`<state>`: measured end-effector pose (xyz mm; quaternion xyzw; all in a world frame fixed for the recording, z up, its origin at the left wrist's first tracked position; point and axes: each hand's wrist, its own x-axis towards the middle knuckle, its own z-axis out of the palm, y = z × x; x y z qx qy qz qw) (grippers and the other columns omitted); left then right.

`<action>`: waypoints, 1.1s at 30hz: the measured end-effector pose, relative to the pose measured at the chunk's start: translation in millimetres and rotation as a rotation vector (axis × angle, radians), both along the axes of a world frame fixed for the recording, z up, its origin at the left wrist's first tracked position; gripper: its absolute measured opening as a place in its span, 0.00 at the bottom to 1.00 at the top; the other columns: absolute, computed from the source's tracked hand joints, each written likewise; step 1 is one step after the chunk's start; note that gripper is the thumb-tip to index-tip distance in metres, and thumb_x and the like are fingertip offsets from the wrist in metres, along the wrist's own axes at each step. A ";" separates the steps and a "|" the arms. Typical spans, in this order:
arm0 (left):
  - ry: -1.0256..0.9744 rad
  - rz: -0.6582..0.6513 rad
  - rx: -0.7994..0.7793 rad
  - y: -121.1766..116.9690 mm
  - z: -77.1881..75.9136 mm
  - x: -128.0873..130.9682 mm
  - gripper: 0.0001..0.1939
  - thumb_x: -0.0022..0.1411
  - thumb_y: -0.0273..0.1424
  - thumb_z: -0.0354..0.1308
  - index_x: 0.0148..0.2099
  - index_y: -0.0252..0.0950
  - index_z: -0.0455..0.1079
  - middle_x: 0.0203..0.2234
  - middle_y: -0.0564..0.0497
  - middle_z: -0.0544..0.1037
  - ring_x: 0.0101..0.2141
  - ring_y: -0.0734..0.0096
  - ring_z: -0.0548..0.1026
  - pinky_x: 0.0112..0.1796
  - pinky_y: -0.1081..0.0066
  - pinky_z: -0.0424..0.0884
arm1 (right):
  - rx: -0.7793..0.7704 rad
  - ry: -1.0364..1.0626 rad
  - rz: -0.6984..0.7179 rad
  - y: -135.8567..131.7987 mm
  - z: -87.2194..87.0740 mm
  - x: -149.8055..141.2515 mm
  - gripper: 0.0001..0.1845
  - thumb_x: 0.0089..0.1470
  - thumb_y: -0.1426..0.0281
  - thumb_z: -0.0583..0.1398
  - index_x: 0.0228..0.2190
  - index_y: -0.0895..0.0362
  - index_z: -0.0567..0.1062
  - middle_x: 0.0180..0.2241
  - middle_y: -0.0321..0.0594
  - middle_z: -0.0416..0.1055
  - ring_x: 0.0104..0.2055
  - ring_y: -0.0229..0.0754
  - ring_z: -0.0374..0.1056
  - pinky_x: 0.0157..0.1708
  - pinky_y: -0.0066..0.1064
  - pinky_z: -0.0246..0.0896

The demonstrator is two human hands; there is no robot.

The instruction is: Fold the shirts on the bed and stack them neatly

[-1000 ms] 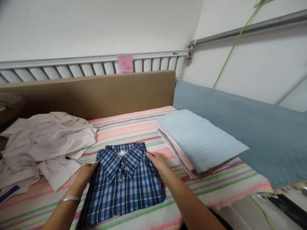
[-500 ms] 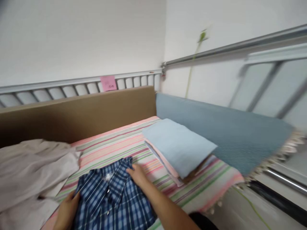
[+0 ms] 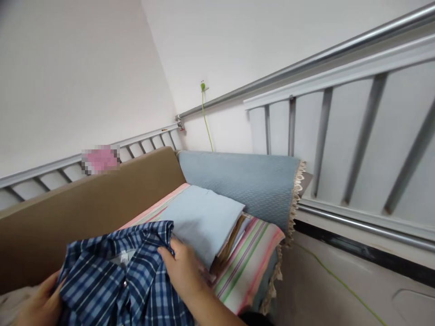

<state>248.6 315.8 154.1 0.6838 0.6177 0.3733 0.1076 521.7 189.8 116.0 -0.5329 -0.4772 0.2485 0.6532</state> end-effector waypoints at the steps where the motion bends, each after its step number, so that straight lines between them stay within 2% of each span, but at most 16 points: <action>1: 0.015 -0.036 0.026 8.3 18.2 19.4 0.17 0.46 0.46 0.50 0.33 0.44 0.71 0.29 0.54 0.80 0.37 0.53 0.75 0.38 0.63 0.69 | 0.019 0.047 -0.013 -1.4 7.4 9.7 0.16 0.55 0.61 0.54 0.40 0.55 0.76 0.37 0.40 0.76 0.40 0.45 0.70 0.43 0.34 0.62; 5: 0.105 -0.219 0.083 51.0 77.2 98.9 0.13 0.48 0.47 0.50 0.32 0.48 0.70 0.27 0.64 0.79 0.37 0.59 0.74 0.40 0.66 0.68 | 0.084 0.198 -0.099 0.7 27.0 49.0 0.16 0.55 0.62 0.54 0.42 0.55 0.74 0.41 0.41 0.75 0.43 0.45 0.69 0.45 0.35 0.62; 7: 0.162 -0.335 0.095 75.7 91.8 142.6 0.12 0.50 0.44 0.50 0.33 0.49 0.70 0.27 0.67 0.78 0.38 0.63 0.73 0.41 0.69 0.67 | 0.083 0.234 -0.157 5.5 26.0 72.0 0.16 0.54 0.63 0.55 0.42 0.55 0.73 0.42 0.41 0.74 0.45 0.45 0.68 0.47 0.35 0.62; 9: 0.212 -0.440 0.086 100.9 92.1 191.4 0.12 0.50 0.40 0.50 0.35 0.46 0.71 0.29 0.65 0.79 0.38 0.65 0.73 0.41 0.71 0.66 | 0.059 0.240 -0.218 12.5 13.9 98.5 0.16 0.53 0.63 0.55 0.43 0.54 0.71 0.43 0.40 0.74 0.46 0.45 0.68 0.47 0.35 0.61; 10: 0.231 -0.485 0.074 113.2 86.2 217.4 0.13 0.50 0.39 0.50 0.36 0.43 0.72 0.29 0.62 0.79 0.37 0.65 0.73 0.40 0.72 0.66 | 0.030 0.237 -0.257 16.8 3.6 112.5 0.16 0.53 0.63 0.55 0.44 0.54 0.71 0.43 0.40 0.73 0.46 0.45 0.68 0.48 0.36 0.61; 12: 0.261 -0.549 0.030 136.4 62.4 269.3 0.15 0.49 0.37 0.50 0.36 0.39 0.73 0.29 0.56 0.79 0.36 0.65 0.74 0.39 0.73 0.67 | -0.084 0.223 -0.344 25.8 -22.7 140.1 0.17 0.53 0.64 0.55 0.44 0.54 0.70 0.43 0.41 0.73 0.47 0.46 0.68 0.48 0.38 0.60; 14: 0.293 -0.585 -0.032 156.2 26.6 314.7 0.16 0.48 0.34 0.49 0.36 0.35 0.73 0.28 0.52 0.79 0.35 0.64 0.74 0.37 0.72 0.67 | -0.252 0.202 -0.416 34.0 -50.4 163.9 0.15 0.51 0.67 0.56 0.42 0.55 0.70 0.41 0.43 0.74 0.45 0.47 0.68 0.47 0.39 0.60; 16: 0.322 -0.604 -0.082 171.3 -12.1 345.9 0.16 0.46 0.30 0.48 0.35 0.34 0.73 0.29 0.50 0.79 0.36 0.64 0.74 0.38 0.72 0.67 | -0.373 0.190 -0.443 39.6 -71.3 180.7 0.13 0.49 0.69 0.56 0.39 0.56 0.71 0.38 0.44 0.74 0.43 0.48 0.69 0.46 0.40 0.60; 19: 0.342 -0.607 -0.115 184.0 -52.7 360.8 0.16 0.45 0.29 0.46 0.35 0.34 0.73 0.30 0.50 0.78 0.37 0.64 0.74 0.41 0.72 0.66 | -0.403 0.208 -0.427 42.1 -82.1 190.7 0.12 0.49 0.69 0.56 0.38 0.56 0.72 0.38 0.43 0.74 0.43 0.49 0.69 0.45 0.40 0.61; 21: 0.340 -0.596 -0.138 187.2 -58.7 354.8 0.16 0.47 0.31 0.47 0.35 0.34 0.73 0.29 0.50 0.78 0.36 0.64 0.74 0.40 0.71 0.67 | -0.364 0.242 -0.401 41.0 -78.9 188.5 0.14 0.49 0.69 0.56 0.39 0.55 0.72 0.38 0.42 0.74 0.44 0.48 0.69 0.45 0.40 0.61; 23: 0.320 -0.597 -0.167 187.8 -47.8 344.6 0.17 0.49 0.35 0.48 0.37 0.34 0.73 0.29 0.50 0.79 0.35 0.64 0.74 0.38 0.72 0.68 | -0.297 0.293 -0.369 39.3 -72.2 182.7 0.15 0.48 0.69 0.57 0.41 0.55 0.72 0.40 0.42 0.74 0.44 0.47 0.69 0.45 0.39 0.61; 25: 0.289 -0.610 -0.183 187.0 -26.2 338.1 0.18 0.49 0.37 0.50 0.38 0.35 0.73 0.29 0.51 0.79 0.34 0.64 0.74 0.36 0.72 0.68 | -0.208 0.346 -0.348 37.6 -65.0 177.9 0.17 0.49 0.67 0.57 0.43 0.54 0.71 0.41 0.41 0.74 0.45 0.46 0.69 0.46 0.38 0.62; 27: 0.274 -0.619 -0.159 185.6 -3.9 341.2 0.18 0.49 0.39 0.51 0.39 0.36 0.72 0.29 0.52 0.79 0.34 0.65 0.74 0.35 0.73 0.68 | -0.149 0.375 -0.347 36.5 -59.8 177.9 0.19 0.49 0.65 0.57 0.45 0.53 0.70 0.43 0.40 0.73 0.45 0.45 0.68 0.46 0.37 0.61; 29: 0.293 -0.616 -0.115 184.0 8.1 354.5 0.18 0.49 0.38 0.51 0.40 0.36 0.73 0.29 0.53 0.79 0.33 0.65 0.74 0.35 0.73 0.68 | -0.161 0.366 -0.384 36.2 -58.8 183.9 0.19 0.50 0.65 0.56 0.45 0.52 0.70 0.42 0.40 0.73 0.45 0.45 0.68 0.47 0.37 0.61; 31: 0.346 -0.618 -0.093 182.2 3.3 373.9 0.16 0.49 0.33 0.50 0.38 0.36 0.73 0.30 0.52 0.79 0.34 0.64 0.74 0.36 0.72 0.67 | -0.262 0.329 -0.457 36.6 -62.8 193.6 0.17 0.50 0.65 0.55 0.43 0.53 0.70 0.39 0.41 0.74 0.43 0.46 0.69 0.45 0.38 0.61; 33: 0.400 -0.624 -0.105 180.5 -16.4 392.1 0.14 0.47 0.29 0.49 0.34 0.35 0.74 0.29 0.50 0.79 0.35 0.64 0.74 0.38 0.72 0.67 | -0.374 0.284 -0.526 37.6 -69.8 203.0 0.17 0.49 0.65 0.55 0.42 0.54 0.71 0.34 0.41 0.74 0.41 0.48 0.69 0.43 0.39 0.61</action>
